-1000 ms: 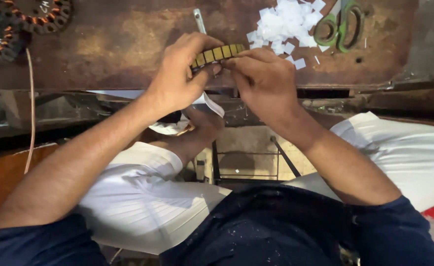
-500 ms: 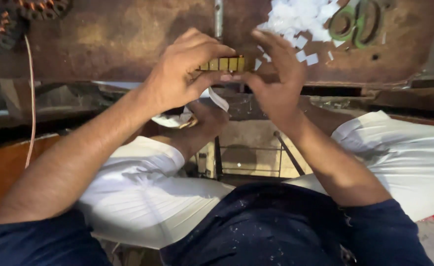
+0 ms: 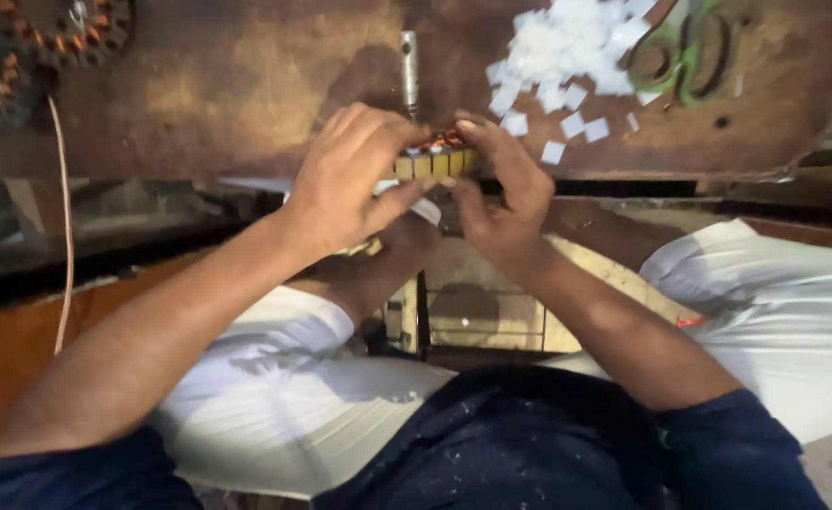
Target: The person inserts small white paper pieces into the slots of a circular stator core with copper windings. The person handles multiple stator cores, placing finished ones on the table and picking up new ones to continue the process.
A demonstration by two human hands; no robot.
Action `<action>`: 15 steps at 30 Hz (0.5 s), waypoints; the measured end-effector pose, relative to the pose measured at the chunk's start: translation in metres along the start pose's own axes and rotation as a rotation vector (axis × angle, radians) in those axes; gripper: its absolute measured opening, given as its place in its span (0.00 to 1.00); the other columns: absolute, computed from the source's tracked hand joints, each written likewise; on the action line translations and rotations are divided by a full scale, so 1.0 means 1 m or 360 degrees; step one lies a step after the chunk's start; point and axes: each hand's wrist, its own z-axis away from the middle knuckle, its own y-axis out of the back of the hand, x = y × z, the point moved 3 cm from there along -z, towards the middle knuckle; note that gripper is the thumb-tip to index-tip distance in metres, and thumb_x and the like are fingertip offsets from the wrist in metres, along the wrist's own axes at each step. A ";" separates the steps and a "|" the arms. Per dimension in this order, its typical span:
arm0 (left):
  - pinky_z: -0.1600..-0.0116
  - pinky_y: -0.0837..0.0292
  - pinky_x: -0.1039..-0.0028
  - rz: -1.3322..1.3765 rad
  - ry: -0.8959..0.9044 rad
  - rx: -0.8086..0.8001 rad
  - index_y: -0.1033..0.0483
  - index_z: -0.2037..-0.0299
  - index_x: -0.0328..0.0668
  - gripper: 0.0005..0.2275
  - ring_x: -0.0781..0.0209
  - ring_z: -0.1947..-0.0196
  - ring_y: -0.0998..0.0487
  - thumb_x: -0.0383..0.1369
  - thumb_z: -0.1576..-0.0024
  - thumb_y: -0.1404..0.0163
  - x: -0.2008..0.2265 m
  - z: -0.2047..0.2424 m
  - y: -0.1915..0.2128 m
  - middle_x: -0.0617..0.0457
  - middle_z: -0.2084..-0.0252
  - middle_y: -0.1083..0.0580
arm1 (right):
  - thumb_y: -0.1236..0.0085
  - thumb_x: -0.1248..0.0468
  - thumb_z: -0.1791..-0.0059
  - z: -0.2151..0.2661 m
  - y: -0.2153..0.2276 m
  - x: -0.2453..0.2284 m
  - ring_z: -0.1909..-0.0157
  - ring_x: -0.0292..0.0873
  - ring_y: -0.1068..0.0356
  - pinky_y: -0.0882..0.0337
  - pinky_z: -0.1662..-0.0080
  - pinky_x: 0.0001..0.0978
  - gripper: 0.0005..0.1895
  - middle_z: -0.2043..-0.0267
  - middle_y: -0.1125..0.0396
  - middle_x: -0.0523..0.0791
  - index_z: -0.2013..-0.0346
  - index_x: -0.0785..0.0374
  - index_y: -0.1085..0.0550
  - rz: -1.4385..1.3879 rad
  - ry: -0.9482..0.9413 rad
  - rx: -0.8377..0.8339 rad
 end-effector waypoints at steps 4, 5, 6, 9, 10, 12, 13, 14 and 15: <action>0.37 0.28 0.62 0.0296 0.0179 0.0061 0.30 0.39 0.33 0.18 0.45 0.44 0.25 0.24 0.38 0.43 0.000 -0.016 0.009 0.43 0.44 0.28 | 0.36 0.76 0.49 -0.011 -0.009 0.010 0.46 0.51 0.21 0.18 0.50 0.35 0.11 0.37 0.34 0.59 0.54 0.70 0.28 0.0008 -0.0117 0.0230; 0.36 0.28 0.62 0.0327 0.0231 0.0041 0.30 0.39 0.33 0.17 0.45 0.44 0.25 0.23 0.38 0.44 0.000 -0.016 0.010 0.42 0.44 0.28 | 0.39 0.77 0.48 -0.010 -0.012 0.009 0.41 0.55 0.25 0.20 0.46 0.38 0.11 0.35 0.35 0.59 0.53 0.71 0.28 0.0141 0.0058 0.0185; 0.37 0.29 0.62 0.0306 0.0228 0.0022 0.30 0.40 0.33 0.18 0.44 0.44 0.25 0.23 0.39 0.43 0.000 -0.014 0.011 0.42 0.45 0.28 | 0.42 0.79 0.48 -0.010 -0.014 0.008 0.36 0.58 0.28 0.23 0.42 0.41 0.11 0.34 0.37 0.60 0.52 0.72 0.29 0.0271 0.0232 0.0136; 0.42 0.30 0.59 0.0098 0.0305 -0.0046 0.32 0.43 0.33 0.19 0.40 0.46 0.27 0.22 0.44 0.43 0.000 -0.011 0.006 0.40 0.49 0.29 | 0.46 0.78 0.49 -0.009 -0.016 0.006 0.34 0.62 0.32 0.26 0.37 0.48 0.11 0.36 0.37 0.60 0.51 0.72 0.29 0.0596 0.0479 0.0033; 0.45 0.32 0.56 -0.0071 0.0393 -0.0085 0.32 0.45 0.33 0.19 0.39 0.48 0.27 0.21 0.46 0.43 0.002 -0.010 0.001 0.40 0.51 0.28 | 0.46 0.77 0.50 -0.009 -0.016 0.002 0.35 0.63 0.32 0.27 0.36 0.49 0.11 0.37 0.37 0.59 0.52 0.71 0.28 0.0693 0.0514 0.0012; 0.47 0.32 0.54 -0.0186 0.0378 -0.0031 0.32 0.46 0.35 0.19 0.38 0.50 0.27 0.20 0.47 0.45 0.000 -0.018 -0.002 0.42 0.53 0.28 | 0.44 0.76 0.48 -0.022 -0.010 -0.002 0.36 0.61 0.31 0.27 0.37 0.47 0.11 0.37 0.36 0.58 0.51 0.69 0.28 0.0409 0.0358 -0.0031; 0.45 0.32 0.55 -0.0121 0.0333 0.0055 0.32 0.45 0.36 0.19 0.39 0.50 0.27 0.19 0.47 0.45 0.002 -0.017 -0.003 0.42 0.52 0.28 | 0.43 0.75 0.47 -0.025 -0.006 -0.006 0.36 0.60 0.30 0.27 0.37 0.46 0.10 0.37 0.35 0.58 0.51 0.69 0.28 0.0253 0.0270 -0.0077; 0.44 0.31 0.55 -0.0056 0.0287 0.0140 0.32 0.45 0.37 0.19 0.39 0.49 0.27 0.18 0.46 0.46 0.004 -0.014 -0.002 0.43 0.52 0.29 | 0.43 0.74 0.46 -0.031 -0.003 -0.007 0.35 0.59 0.33 0.29 0.35 0.45 0.15 0.36 0.37 0.57 0.46 0.69 0.32 -0.0064 0.0135 -0.0149; 0.44 0.31 0.56 -0.0021 0.0223 0.0119 0.33 0.44 0.36 0.19 0.39 0.49 0.27 0.18 0.46 0.46 0.002 -0.011 0.000 0.43 0.51 0.29 | 0.42 0.74 0.46 -0.037 0.000 -0.006 0.33 0.58 0.35 0.31 0.33 0.43 0.20 0.36 0.38 0.56 0.41 0.68 0.36 -0.0391 -0.0018 -0.0229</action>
